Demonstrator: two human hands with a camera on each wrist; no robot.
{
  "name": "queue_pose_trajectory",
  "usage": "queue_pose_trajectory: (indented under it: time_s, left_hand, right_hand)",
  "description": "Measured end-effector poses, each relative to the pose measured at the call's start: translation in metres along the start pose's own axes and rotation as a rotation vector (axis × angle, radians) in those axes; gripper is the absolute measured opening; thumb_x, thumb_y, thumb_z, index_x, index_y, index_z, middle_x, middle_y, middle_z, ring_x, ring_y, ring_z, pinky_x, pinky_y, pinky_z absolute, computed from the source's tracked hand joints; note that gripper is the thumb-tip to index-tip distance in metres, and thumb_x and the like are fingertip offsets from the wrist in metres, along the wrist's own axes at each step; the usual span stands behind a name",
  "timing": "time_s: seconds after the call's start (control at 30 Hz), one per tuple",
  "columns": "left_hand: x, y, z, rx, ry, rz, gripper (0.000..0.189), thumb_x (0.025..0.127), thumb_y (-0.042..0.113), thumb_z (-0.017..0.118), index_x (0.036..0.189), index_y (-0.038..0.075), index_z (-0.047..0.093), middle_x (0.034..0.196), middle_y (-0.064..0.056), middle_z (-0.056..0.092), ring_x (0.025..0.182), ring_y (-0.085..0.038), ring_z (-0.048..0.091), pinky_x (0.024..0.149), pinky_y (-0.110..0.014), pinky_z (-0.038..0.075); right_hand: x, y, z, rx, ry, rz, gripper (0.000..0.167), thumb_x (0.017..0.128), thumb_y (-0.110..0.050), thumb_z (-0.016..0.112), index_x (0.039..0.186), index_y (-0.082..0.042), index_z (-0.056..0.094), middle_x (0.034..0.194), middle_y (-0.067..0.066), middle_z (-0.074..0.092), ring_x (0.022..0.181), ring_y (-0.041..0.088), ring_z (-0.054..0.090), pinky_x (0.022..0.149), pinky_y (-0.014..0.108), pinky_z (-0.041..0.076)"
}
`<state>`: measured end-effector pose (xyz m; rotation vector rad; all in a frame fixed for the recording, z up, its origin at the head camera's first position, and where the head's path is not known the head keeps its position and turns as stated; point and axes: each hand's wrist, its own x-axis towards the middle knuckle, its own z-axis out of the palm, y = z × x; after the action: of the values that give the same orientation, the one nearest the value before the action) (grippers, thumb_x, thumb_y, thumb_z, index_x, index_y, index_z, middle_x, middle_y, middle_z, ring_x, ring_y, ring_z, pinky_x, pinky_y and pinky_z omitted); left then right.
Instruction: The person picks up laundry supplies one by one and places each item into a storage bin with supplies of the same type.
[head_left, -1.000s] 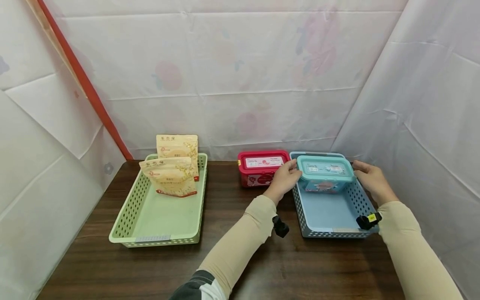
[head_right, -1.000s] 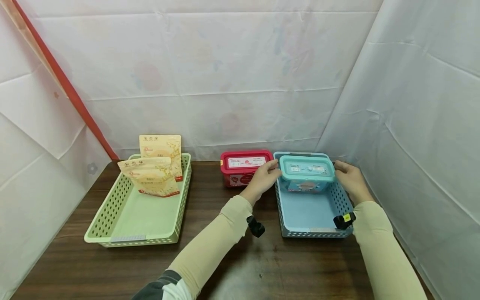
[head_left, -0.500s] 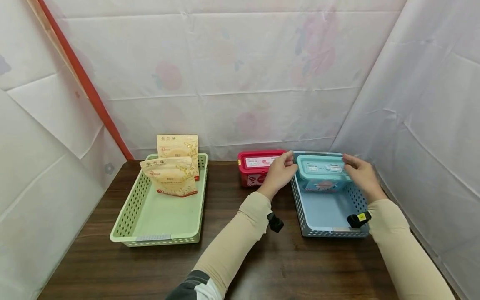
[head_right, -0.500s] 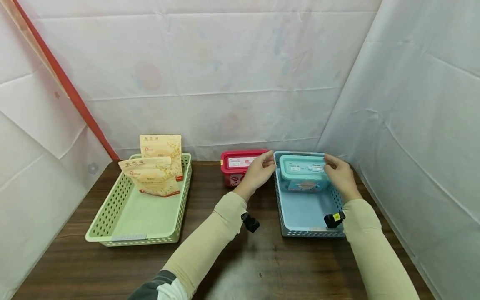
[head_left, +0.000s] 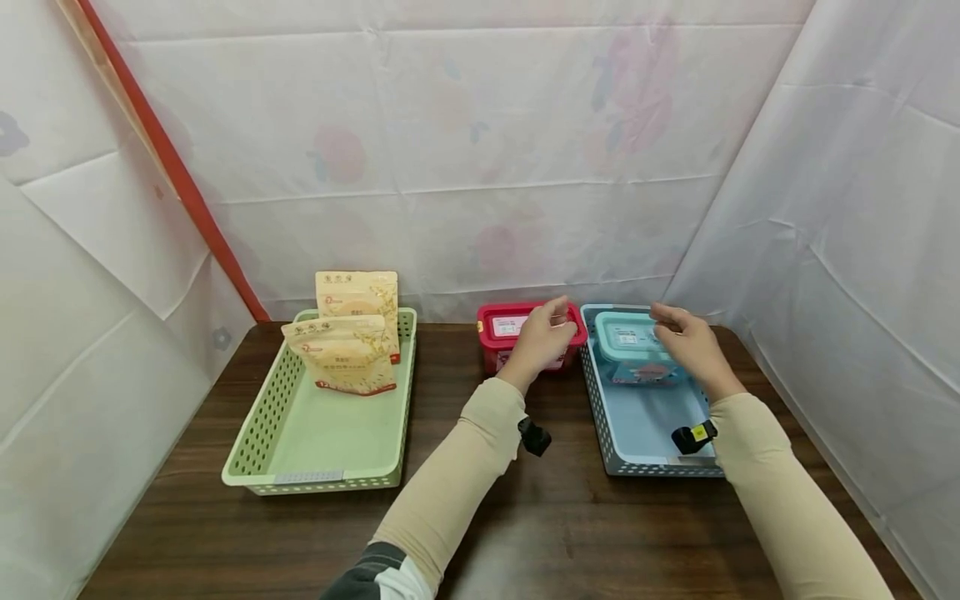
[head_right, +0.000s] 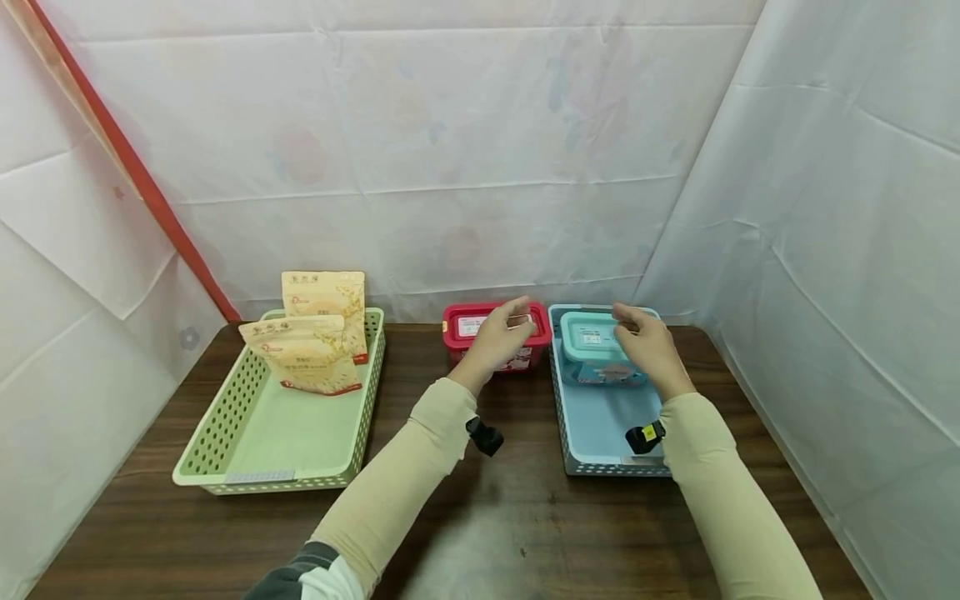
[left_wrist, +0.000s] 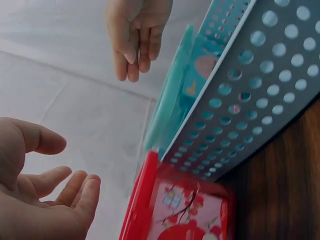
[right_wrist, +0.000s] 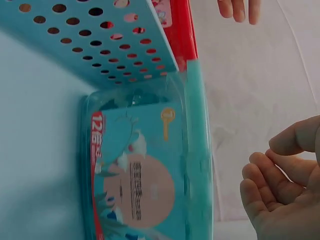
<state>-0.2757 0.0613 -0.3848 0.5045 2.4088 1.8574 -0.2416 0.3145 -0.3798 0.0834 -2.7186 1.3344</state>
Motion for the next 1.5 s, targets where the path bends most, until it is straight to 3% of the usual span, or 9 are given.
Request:
queue_pose_trajectory:
  time_s: [0.33,0.57,1.03,1.5]
  left_hand:
    - [0.001,-0.011,-0.046,0.103,0.066,-0.038,0.052,0.1,0.014,0.057,0.15,0.006,0.047,0.143,-0.015,0.051,0.13,-0.028,0.051,0.107,-0.041,0.044]
    - [0.001,-0.021,-0.072,0.093,0.083,-0.058,0.053,0.101,0.013,0.054,0.152,0.003,0.042,0.15,-0.015,0.046,0.135,-0.03,0.046,0.111,-0.042,0.04]
    - [0.004,-0.032,-0.093,0.083,0.085,-0.105,0.051,0.103,0.012,0.052,0.152,0.004,0.042,0.151,-0.015,0.045,0.137,-0.029,0.043,0.11,-0.043,0.041]
    - [0.01,-0.042,-0.104,0.141,0.088,-0.154,0.051,0.103,0.013,0.05,0.152,0.004,0.041,0.15,-0.019,0.045,0.137,-0.031,0.043,0.108,-0.045,0.042]
  right_hand:
    - [0.014,-0.016,0.022,-0.036,-0.067,-0.031,0.053,0.106,-0.02,0.049,0.155,-0.006,0.036,0.152,0.019,0.043,0.134,0.041,0.042,0.102,0.057,0.043]
    - [0.026,-0.026,0.036,-0.053,-0.106,-0.052,0.052,0.105,-0.016,0.051,0.154,-0.004,0.039,0.149,0.019,0.046,0.133,0.04,0.045,0.103,0.057,0.044]
    - [0.043,-0.037,0.054,-0.104,-0.159,-0.065,0.053,0.105,-0.02,0.051,0.154,-0.004,0.038,0.147,0.02,0.048,0.132,0.037,0.048,0.105,0.055,0.043]
    - [0.069,-0.044,0.069,-0.157,-0.209,-0.041,0.053,0.103,-0.015,0.054,0.151,0.003,0.039,0.148,0.024,0.046,0.132,0.039,0.048,0.103,0.054,0.045]
